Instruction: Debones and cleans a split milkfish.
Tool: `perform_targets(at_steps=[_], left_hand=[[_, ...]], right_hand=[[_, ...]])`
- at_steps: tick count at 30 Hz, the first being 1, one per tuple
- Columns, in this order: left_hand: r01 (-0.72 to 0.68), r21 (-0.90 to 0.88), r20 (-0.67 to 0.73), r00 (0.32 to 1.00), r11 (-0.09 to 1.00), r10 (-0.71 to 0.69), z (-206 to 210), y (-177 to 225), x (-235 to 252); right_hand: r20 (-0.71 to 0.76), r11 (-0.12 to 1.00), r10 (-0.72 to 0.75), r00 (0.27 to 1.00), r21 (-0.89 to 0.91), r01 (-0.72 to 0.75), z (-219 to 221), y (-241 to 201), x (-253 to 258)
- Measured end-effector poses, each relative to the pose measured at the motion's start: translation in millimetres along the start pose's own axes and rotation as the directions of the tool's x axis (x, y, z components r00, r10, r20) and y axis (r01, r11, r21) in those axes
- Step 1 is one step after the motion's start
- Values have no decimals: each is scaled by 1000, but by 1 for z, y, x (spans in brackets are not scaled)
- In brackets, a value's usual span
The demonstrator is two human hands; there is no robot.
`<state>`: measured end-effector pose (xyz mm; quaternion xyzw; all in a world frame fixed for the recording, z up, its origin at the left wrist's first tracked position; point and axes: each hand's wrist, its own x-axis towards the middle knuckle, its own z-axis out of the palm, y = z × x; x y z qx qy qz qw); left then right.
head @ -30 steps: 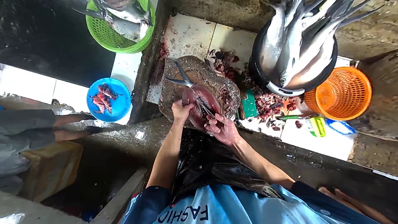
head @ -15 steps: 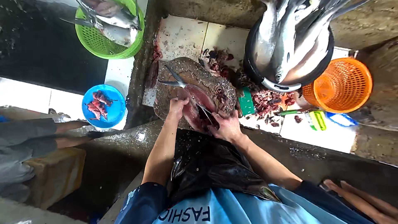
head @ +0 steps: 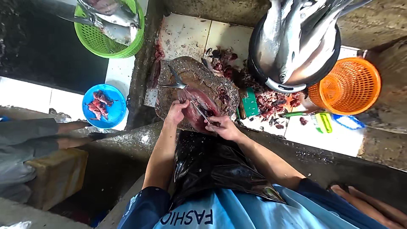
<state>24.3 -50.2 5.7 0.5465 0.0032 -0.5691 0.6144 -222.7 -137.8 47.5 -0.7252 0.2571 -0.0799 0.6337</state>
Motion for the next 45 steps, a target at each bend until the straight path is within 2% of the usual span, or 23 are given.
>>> perform_targets(at_steps=[1,2,3,4,5,6,7,8,9,11,12,14,20,22,23,26,28,31,33,36,40,43,45], left_hand=[[-6,-1,30,1000,1000,6,-5,-4,0],[-6,2,38,999,1000,5,-9,-8,1],[-2,-5,30,1000,1000,2,-12,-12,0],[-13,-27,13,1000,1000,13,-13,-16,0],[-38,-53,1,999,998,38,-11,-19,-1],[-63,-71,-18,998,995,62,-8,-19,-3],[-81,-91,-42,996,993,77,-3,-20,-6],[-94,-124,-61,994,988,87,3,-19,-8],[-105,-147,-80,992,984,94,9,-16,-7],[-115,-160,-103,990,980,100,18,-12,-6],[-120,-162,-110,989,980,103,20,-12,-7],[-138,-160,-118,986,977,120,21,-13,-7],[-177,-132,-197,969,975,149,22,-10,-8],[-186,-114,-192,968,976,162,23,-11,-9],[-190,-111,-183,969,976,167,23,-12,-10],[-203,-104,-148,971,974,186,18,-14,-13],[-215,-121,-123,972,969,200,16,-13,-14],[-229,-157,-64,973,961,221,15,-19,-25],[-245,-115,-52,969,963,241,18,-19,-39],[-244,-295,-70,970,924,234,12,-22,-36],[-256,-359,-77,967,898,245,13,-19,-27],[-252,-377,-1,963,891,271,11,-18,-25],[-270,-383,32,952,883,305,5,-19,-24]], right_hand=[[13,935,12,1000,355,-16,-5,-9,-3],[2,830,8,1000,558,-8,-13,-23,-5],[-49,794,-30,998,606,54,-23,-37,-6],[-136,853,-100,986,499,155,-33,-48,-5],[-206,944,-187,961,231,233,-40,-55,-4],[-233,963,-263,936,-118,242,-42,-57,-4],[-216,888,-300,929,-420,189,-38,-53,-5],[-178,768,-300,937,-628,127,-32,-47,-7],[-140,648,-292,946,-757,88,-26,-38,-8],[-60,471,-256,965,-879,70,-17,-25,-8],[-36,423,-233,972,-904,68,-13,-20,-9],[-25,387,-207,978,-920,58,-8,-18,-9],[-14,344,-245,969,-936,74,-5,-18,-7],[20,387,-204,979,-917,99,-4,-18,-3],[42,448,-163,986,-887,111,-4,-17,-1],[52,723,-29,998,-689,57,-5,-17,0],[42,807,35,999,-591,-4,-9,-20,2],[-105,856,96,990,-499,-136,-23,-11,5],[-195,852,45,980,-504,-139,-39,-3,3],[-107,827,-118,987,-561,38,-39,-4,-14],[-16,803,-136,991,-587,101,-13,-7,-13],[36,899,-127,991,-418,130,-1,-5,-1],[95,992,-96,991,-75,103,-3,-7,-1]])
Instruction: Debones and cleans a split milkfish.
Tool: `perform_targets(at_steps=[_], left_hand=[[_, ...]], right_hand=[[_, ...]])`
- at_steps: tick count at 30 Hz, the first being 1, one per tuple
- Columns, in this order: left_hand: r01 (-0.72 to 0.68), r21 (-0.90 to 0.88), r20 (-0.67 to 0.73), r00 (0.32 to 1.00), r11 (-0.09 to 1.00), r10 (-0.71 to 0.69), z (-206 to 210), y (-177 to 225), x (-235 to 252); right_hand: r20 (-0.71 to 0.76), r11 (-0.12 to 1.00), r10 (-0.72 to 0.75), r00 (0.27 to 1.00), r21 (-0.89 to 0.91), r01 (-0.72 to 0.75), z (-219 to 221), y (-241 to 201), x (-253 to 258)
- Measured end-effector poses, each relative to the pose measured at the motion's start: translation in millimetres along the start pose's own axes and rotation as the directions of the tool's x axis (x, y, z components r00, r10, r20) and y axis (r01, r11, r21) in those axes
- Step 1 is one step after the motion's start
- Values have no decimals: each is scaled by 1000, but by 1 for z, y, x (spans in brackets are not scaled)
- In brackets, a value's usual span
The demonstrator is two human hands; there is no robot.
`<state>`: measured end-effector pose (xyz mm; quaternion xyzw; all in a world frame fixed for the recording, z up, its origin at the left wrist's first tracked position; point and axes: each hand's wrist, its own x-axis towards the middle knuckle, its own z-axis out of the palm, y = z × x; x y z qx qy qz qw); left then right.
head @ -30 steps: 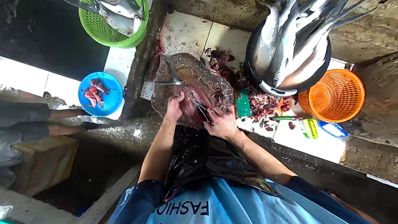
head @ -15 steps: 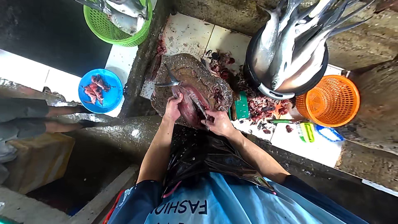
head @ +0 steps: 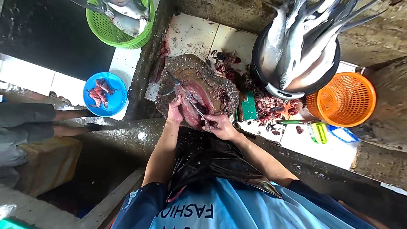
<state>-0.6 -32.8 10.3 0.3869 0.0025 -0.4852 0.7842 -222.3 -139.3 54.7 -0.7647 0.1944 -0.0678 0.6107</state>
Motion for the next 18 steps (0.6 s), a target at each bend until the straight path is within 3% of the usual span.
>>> perform_targets(at_steps=[1,3,4,8,9,11,13,15,16,18], left_hand=[[-11,0,19,1000,1000,11,-3,1,0],[-21,-10,105,994,1000,22,-5,5,5],[-22,-8,175,984,1000,23,-4,6,7],[6,42,272,962,999,-18,18,9,18],[16,66,268,963,998,-33,23,10,20],[13,93,258,965,996,-37,19,10,25],[-5,142,178,984,990,-20,7,8,27],[4,179,3,1000,984,-5,9,8,28],[27,169,-92,996,985,-11,16,7,27],[66,136,-197,980,988,-38,32,7,26]], right_hand=[[38,968,22,999,251,-31,-2,-3,-3],[107,744,62,992,658,-117,-6,-15,-8],[135,619,75,988,771,-152,-7,-22,-13],[138,273,71,988,950,-152,-6,-36,-31],[104,258,34,994,960,-109,-8,-37,-36],[-35,348,-116,993,935,73,-23,-46,-48],[-176,576,-209,962,773,267,-46,-55,-52],[-260,912,-226,939,283,298,-55,-46,-43],[-245,979,-203,948,-18,205,-52,-36,-40],[-197,916,-93,976,-401,7,-34,-21,-29]])
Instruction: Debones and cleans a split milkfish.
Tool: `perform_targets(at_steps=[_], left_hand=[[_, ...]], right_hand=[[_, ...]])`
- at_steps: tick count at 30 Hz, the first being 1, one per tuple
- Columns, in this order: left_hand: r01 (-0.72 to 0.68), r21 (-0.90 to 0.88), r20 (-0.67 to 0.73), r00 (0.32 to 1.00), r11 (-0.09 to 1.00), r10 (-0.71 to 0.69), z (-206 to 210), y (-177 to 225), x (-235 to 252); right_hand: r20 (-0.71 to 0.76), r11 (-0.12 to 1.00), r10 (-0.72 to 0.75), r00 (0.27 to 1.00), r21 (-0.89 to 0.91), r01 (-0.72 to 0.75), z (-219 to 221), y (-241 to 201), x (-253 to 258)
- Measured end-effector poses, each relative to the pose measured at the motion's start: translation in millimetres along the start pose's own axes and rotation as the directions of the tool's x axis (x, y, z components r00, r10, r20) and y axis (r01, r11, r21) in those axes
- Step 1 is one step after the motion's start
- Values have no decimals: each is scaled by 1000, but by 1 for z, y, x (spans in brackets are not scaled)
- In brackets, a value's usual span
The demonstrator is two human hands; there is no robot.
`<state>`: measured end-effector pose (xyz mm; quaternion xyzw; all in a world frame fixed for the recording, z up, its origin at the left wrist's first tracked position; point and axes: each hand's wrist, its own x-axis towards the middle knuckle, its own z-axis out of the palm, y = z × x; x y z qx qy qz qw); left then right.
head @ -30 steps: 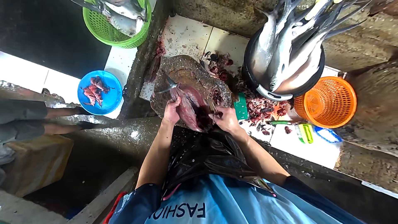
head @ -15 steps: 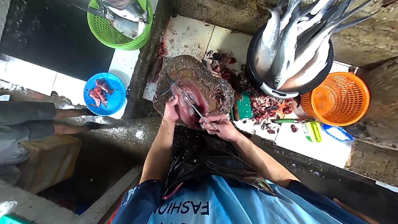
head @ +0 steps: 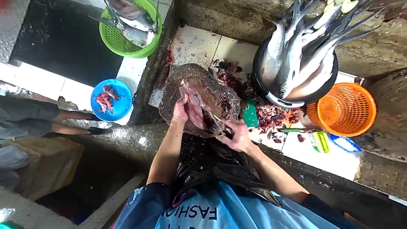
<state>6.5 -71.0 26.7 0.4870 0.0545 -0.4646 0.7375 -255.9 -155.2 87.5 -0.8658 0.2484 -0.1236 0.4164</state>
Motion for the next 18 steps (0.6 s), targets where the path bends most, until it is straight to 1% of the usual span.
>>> perform_targets(at_steps=[1,2,3,6,9,15,18], left_hand=[[1,3,-18,1000,1000,-1,8,2,0],[-3,18,-27,1000,1000,3,14,5,-1],[-3,28,-18,1000,1000,3,18,5,-4],[-27,37,6,1000,999,27,24,8,-1],[-14,26,-3,1000,1000,14,25,2,-2],[97,-49,-67,993,994,-100,33,-11,-10],[119,-22,-75,990,993,-121,37,-14,-8]], right_hand=[[45,993,37,998,-111,-32,10,1,6],[73,984,56,996,-174,-43,20,3,10],[85,980,53,995,-195,-36,28,5,10],[53,982,-47,997,-181,56,39,15,8],[57,974,-90,994,-206,100,34,24,-3],[111,969,-164,980,-166,181,22,35,-18],[105,961,-222,969,-147,236,13,38,-25]])
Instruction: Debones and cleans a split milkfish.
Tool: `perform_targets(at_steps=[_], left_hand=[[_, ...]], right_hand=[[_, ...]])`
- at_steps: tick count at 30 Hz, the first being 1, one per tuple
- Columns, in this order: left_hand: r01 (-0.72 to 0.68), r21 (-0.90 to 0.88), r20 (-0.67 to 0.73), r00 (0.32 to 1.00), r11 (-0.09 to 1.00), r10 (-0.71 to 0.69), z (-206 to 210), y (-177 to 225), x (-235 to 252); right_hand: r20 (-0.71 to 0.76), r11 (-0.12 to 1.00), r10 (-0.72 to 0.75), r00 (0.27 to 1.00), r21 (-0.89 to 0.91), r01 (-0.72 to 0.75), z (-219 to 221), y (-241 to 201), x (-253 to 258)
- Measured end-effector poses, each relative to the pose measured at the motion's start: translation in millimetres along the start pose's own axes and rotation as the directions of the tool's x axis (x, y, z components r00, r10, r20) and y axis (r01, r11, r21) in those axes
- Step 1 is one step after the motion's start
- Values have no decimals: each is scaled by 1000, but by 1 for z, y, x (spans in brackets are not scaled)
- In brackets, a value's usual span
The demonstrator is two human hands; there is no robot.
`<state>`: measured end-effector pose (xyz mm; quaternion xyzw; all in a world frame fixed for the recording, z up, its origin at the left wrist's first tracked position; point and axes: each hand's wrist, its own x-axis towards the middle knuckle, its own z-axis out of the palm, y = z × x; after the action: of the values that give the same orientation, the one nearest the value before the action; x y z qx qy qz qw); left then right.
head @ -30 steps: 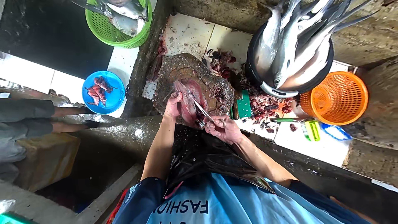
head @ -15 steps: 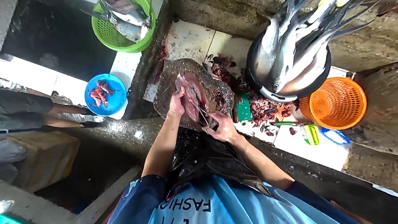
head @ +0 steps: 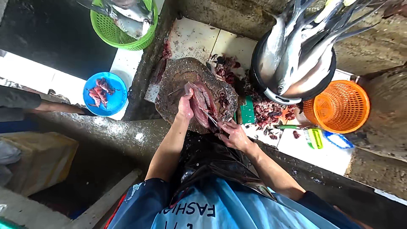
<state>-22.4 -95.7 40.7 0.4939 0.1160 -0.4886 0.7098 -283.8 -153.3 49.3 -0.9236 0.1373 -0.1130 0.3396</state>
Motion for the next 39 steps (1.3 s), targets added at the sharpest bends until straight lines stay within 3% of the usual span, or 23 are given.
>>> perform_targets(at_steps=[3,5,7,9,12,13,14,16,17,19,24,26,28,30,31,33,34,36,39], left_hand=[[-1,-15,-8,1000,1000,1,0,-4,7],[-7,-28,-23,1000,1000,6,-4,-3,10],[0,-36,54,999,999,2,-6,1,9],[25,-12,135,991,1000,-24,-8,4,4],[-111,258,147,986,960,74,-21,12,8],[-202,431,133,978,879,160,-30,13,9],[-271,647,147,962,713,232,-40,14,7],[-198,924,133,968,326,211,-50,16,-8],[-148,962,98,972,229,213,-51,13,-14],[-64,990,33,972,128,232,-52,10,-13],[-36,998,14,939,59,344,-32,32,20],[-60,995,26,931,81,365,-22,37,34],[-48,983,-11,948,177,317,-17,36,37],[-22,943,-74,959,331,274,-13,26,37],[-10,909,-117,954,418,276,-10,20,39],[41,754,-229,952,656,204,-5,7,40],[74,655,-272,952,752,143,-1,4,41],[136,508,-308,951,851,32,4,1,38],[182,431,-313,949,884,-43,6,2,35]], right_hand=[[-59,986,-149,987,64,152,-10,-9,-7],[-218,978,-169,961,86,192,-14,-15,-10],[-399,996,-67,914,27,85,-15,-4,-11],[-470,992,37,882,-90,-90,-15,18,-20],[-341,904,182,922,-309,-294,-2,46,-56],[-213,869,277,937,-360,-339,4,52,-76],[-88,843,364,927,-393,-368,8,58,-97],[61,815,436,898,-451,-365,9,73,-138],[133,798,467,874,-489,-352,5,81,-154],[224,770,543,810,-518,-373,-2,82,-183],[-11,771,504,864,-444,-456,-26,49,-160],[-121,810,439,890,-376,-450,-34,35,-131],[-170,864,396,902,-263,-429,-41,21,-105],[-58,872,484,873,-47,-487,-44,11,-75],[38,845,516,856,143,-516,-43,7,-58],[210,601,500,840,615,-511,-32,-10,-29],[256,468,469,845,740,-483,-26,-18,-17],[298,350,425,855,816,-459,-17,-29,1],[302,318,438,847,829,-460,-3,-30,10]])
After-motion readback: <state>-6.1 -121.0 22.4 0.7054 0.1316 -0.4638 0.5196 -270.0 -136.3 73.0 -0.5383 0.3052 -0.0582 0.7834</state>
